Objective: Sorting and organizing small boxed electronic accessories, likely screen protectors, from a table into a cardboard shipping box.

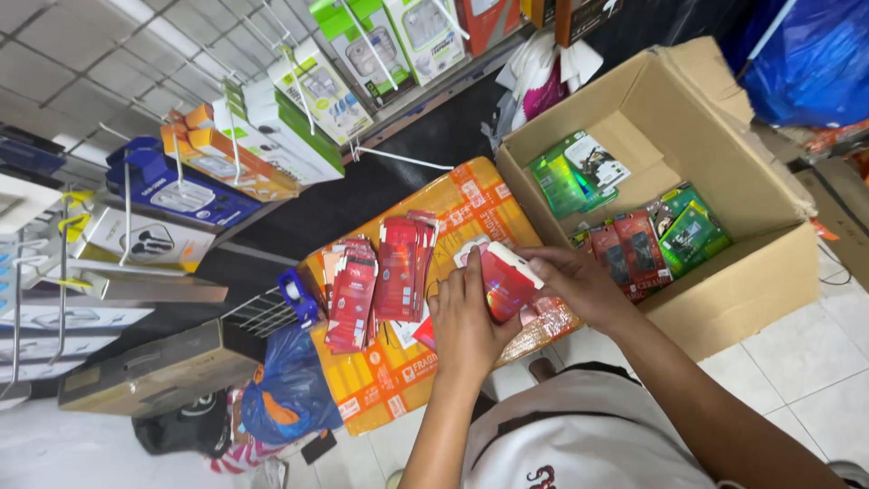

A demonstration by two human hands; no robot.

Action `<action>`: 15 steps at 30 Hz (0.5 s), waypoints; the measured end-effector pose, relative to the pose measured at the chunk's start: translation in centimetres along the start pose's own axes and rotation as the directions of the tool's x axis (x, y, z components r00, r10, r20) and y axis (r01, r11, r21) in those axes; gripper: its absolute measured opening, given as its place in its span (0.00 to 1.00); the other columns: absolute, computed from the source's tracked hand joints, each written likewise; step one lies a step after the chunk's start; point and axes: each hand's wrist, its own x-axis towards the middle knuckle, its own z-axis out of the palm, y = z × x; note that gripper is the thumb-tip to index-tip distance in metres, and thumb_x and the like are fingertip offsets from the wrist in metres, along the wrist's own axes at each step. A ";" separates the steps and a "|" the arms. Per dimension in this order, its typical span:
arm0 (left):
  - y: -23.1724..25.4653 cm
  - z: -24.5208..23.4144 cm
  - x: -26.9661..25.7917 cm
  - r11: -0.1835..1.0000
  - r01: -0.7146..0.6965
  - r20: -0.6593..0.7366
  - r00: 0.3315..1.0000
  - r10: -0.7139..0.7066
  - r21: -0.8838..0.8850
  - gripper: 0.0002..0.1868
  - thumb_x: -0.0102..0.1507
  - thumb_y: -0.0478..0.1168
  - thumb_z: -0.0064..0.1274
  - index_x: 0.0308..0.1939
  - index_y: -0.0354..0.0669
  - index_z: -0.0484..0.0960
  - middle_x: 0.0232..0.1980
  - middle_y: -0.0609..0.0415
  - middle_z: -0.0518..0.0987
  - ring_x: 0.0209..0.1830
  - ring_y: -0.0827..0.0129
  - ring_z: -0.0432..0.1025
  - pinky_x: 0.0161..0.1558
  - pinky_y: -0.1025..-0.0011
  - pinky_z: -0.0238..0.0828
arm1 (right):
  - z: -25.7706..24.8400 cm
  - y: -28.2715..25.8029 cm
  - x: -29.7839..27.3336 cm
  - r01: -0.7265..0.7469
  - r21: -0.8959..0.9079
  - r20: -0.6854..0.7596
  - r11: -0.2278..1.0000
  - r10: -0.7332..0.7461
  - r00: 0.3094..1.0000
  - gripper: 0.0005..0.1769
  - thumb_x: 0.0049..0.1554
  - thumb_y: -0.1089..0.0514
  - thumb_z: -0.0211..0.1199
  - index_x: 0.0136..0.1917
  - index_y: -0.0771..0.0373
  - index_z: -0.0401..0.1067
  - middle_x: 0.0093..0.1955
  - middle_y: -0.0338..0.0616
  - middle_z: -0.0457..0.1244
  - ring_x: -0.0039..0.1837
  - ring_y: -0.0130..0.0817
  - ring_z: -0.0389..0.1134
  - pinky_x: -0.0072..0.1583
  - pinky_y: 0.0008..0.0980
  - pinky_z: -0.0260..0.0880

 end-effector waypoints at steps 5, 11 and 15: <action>0.9 -0.5 -0.3 0.998 0.051 -0.021 0.998 -0.050 0.025 0.62 0.40 0.52 0.76 0.73 0.37 0.62 0.52 0.45 0.74 0.54 0.50 0.69 0.51 0.54 0.60 | 1.5 0.0 0.0 0.230 -0.019 0.044 0.973 -0.229 0.972 0.20 0.59 0.63 0.65 0.65 0.67 0.73 0.62 0.46 0.70 0.61 0.27 0.72 0.62 0.31 0.75; 1.6 -1.6 0.2 0.997 0.044 -0.066 0.997 -0.039 0.068 0.61 0.41 0.51 0.76 0.73 0.38 0.63 0.50 0.46 0.73 0.51 0.51 0.68 0.51 0.54 0.60 | 2.3 -0.6 -0.2 0.265 -0.006 -0.012 0.964 -0.265 0.964 0.19 0.59 0.66 0.65 0.64 0.68 0.74 0.58 0.48 0.71 0.55 0.26 0.72 0.56 0.28 0.77; 2.0 -1.6 0.2 0.996 0.014 -0.102 0.995 -0.005 0.084 0.59 0.42 0.48 0.75 0.73 0.39 0.63 0.51 0.46 0.73 0.51 0.52 0.67 0.52 0.55 0.59 | 2.2 -0.5 -0.2 0.295 0.032 -0.018 0.955 -0.294 0.956 0.18 0.59 0.67 0.66 0.63 0.68 0.74 0.57 0.48 0.71 0.55 0.26 0.72 0.55 0.27 0.76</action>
